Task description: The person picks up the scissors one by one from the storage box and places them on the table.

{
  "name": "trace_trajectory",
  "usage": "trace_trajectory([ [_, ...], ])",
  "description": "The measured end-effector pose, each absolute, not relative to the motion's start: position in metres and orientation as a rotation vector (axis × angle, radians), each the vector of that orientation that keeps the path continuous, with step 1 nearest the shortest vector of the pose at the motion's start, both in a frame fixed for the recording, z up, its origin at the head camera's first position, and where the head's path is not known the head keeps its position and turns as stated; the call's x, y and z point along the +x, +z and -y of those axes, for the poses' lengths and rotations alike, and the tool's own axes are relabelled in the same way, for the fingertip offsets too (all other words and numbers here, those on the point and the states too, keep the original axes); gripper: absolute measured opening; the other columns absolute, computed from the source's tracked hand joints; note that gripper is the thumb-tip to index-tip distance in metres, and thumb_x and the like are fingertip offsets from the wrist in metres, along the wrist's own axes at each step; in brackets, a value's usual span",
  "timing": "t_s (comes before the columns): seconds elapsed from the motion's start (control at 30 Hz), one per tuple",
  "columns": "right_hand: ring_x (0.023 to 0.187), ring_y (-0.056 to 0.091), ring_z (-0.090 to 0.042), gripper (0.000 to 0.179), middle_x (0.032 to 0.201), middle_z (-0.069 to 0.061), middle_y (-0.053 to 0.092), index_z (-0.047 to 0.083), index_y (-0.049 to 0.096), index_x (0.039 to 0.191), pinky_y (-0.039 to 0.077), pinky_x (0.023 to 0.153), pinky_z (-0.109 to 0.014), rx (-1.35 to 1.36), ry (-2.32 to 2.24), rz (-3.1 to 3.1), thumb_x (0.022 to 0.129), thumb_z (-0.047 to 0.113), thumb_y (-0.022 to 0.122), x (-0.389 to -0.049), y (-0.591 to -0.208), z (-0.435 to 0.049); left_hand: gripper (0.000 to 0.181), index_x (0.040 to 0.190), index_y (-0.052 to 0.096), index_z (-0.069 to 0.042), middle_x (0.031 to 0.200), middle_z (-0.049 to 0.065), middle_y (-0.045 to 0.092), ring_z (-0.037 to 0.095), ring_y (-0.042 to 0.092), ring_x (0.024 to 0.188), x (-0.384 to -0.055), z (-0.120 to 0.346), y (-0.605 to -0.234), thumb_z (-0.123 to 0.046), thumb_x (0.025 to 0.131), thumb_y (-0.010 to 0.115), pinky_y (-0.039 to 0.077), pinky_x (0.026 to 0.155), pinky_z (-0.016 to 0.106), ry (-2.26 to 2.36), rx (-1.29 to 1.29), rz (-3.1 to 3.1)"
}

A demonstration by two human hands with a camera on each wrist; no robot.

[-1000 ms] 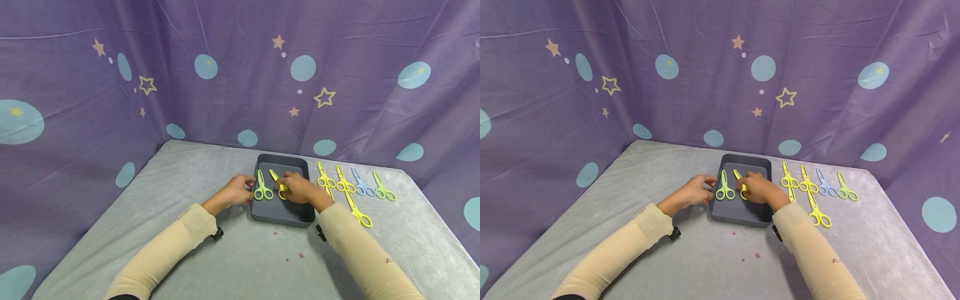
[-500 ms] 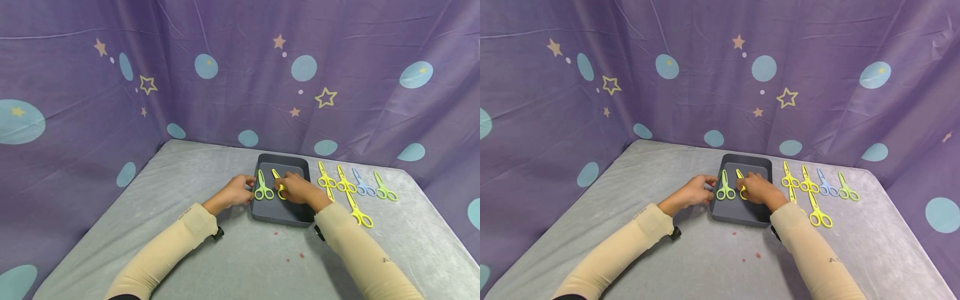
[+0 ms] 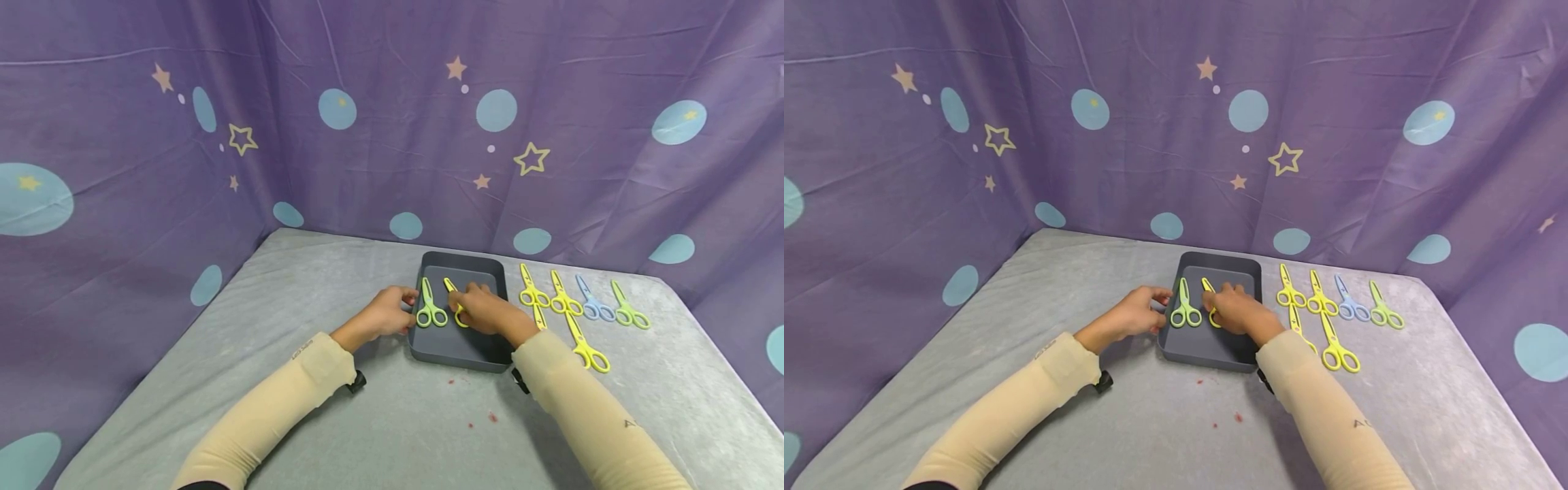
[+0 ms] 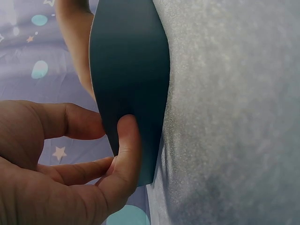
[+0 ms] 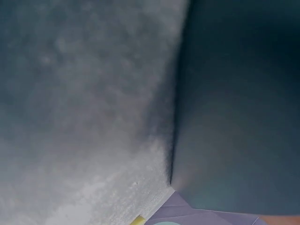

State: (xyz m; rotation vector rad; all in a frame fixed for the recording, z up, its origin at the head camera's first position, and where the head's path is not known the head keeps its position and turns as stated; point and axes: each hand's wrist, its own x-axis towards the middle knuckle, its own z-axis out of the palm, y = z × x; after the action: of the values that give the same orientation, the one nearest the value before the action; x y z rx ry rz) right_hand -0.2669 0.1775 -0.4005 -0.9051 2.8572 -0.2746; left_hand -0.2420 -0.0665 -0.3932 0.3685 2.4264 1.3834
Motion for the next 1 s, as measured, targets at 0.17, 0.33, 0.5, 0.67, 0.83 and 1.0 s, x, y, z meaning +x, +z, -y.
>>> trace_trajectory([
  [0.17, 0.086, 0.045, -0.031, 0.012, 0.098, -0.011, 0.049, 0.017, 0.059, 0.105, 0.042, 0.071, -0.042, -0.839, -0.258, -2.857, 0.098, 0.007, 0.06, -0.264, -0.4, -0.176, 0.065, 0.152, 0.047, 0.0, 0.135, 0.018, 0.054, 0.019, 0.067, 0.075, -0.242, 0.066, -0.394, 0.007, 0.09, 0.063, 0.062, 0.069, 0.035, 1.375, 0.367, -2.431],
  [0.33, 0.085, 0.044, -0.031, 0.014, 0.097, -0.011, 0.049, 0.016, 0.058, 0.105, 0.04, 0.073, -0.044, -0.832, -0.2, -2.903, 0.095, 0.006, 0.061, -0.262, -0.401, -0.176, 0.065, 0.151, 0.047, 0.001, 0.135, 0.019, 0.055, 0.019, 0.066, 0.074, -0.242, 0.065, -0.394, 0.008, 0.089, 0.062, 0.062, 0.067, 0.034, 1.383, 0.364, -2.427],
  [0.5, 0.082, 0.043, -0.032, 0.015, 0.094, -0.012, 0.049, 0.014, 0.059, 0.105, 0.039, 0.071, -0.045, -0.867, -0.169, -2.983, 0.093, 0.006, 0.062, -0.26, -0.402, -0.177, 0.065, 0.151, 0.048, 0.001, 0.133, 0.018, 0.055, 0.019, 0.066, 0.072, -0.243, 0.065, -0.395, 0.008, 0.088, 0.063, 0.061, 0.065, 0.033, 1.38, 0.365, -2.446],
  [0.67, 0.081, 0.043, -0.033, 0.014, 0.093, -0.013, 0.049, 0.015, 0.058, 0.104, 0.038, 0.068, -0.044, -0.889, -0.177, -3.039, 0.093, 0.007, 0.064, -0.257, -0.4, -0.18, 0.065, 0.15, 0.048, 0.002, 0.133, 0.018, 0.055, 0.019, 0.067, 0.073, -0.244, 0.064, -0.395, 0.009, 0.088, 0.063, 0.062, 0.066, 0.032, 1.379, 0.36, -2.447],
  [0.83, 0.085, 0.043, -0.033, 0.013, 0.097, -0.013, 0.051, 0.015, 0.06, 0.106, 0.037, 0.07, -0.043, -0.862, -0.202, -3.051, 0.095, 0.009, 0.064, -0.254, -0.395, -0.184, 0.064, 0.151, 0.048, 0.001, 0.134, 0.018, 0.055, 0.021, 0.068, 0.075, -0.244, 0.065, -0.394, 0.008, 0.089, 0.062, 0.062, 0.067, 0.033, 1.371, 0.35, -2.448],
  [1.0, 0.086, 0.042, -0.033, 0.016, 0.1, -0.015, 0.051, 0.014, 0.061, 0.11, 0.039, 0.071, -0.045, -0.845, -0.245, -3.069, 0.096, 0.008, 0.064, -0.251, -0.39, -0.191, 0.064, 0.151, 0.048, 0.0, 0.135, 0.019, 0.055, 0.022, 0.069, 0.077, -0.243, 0.064, -0.394, 0.008, 0.09, 0.063, 0.062, 0.068, 0.033, 1.367, 0.337, -2.449],
])
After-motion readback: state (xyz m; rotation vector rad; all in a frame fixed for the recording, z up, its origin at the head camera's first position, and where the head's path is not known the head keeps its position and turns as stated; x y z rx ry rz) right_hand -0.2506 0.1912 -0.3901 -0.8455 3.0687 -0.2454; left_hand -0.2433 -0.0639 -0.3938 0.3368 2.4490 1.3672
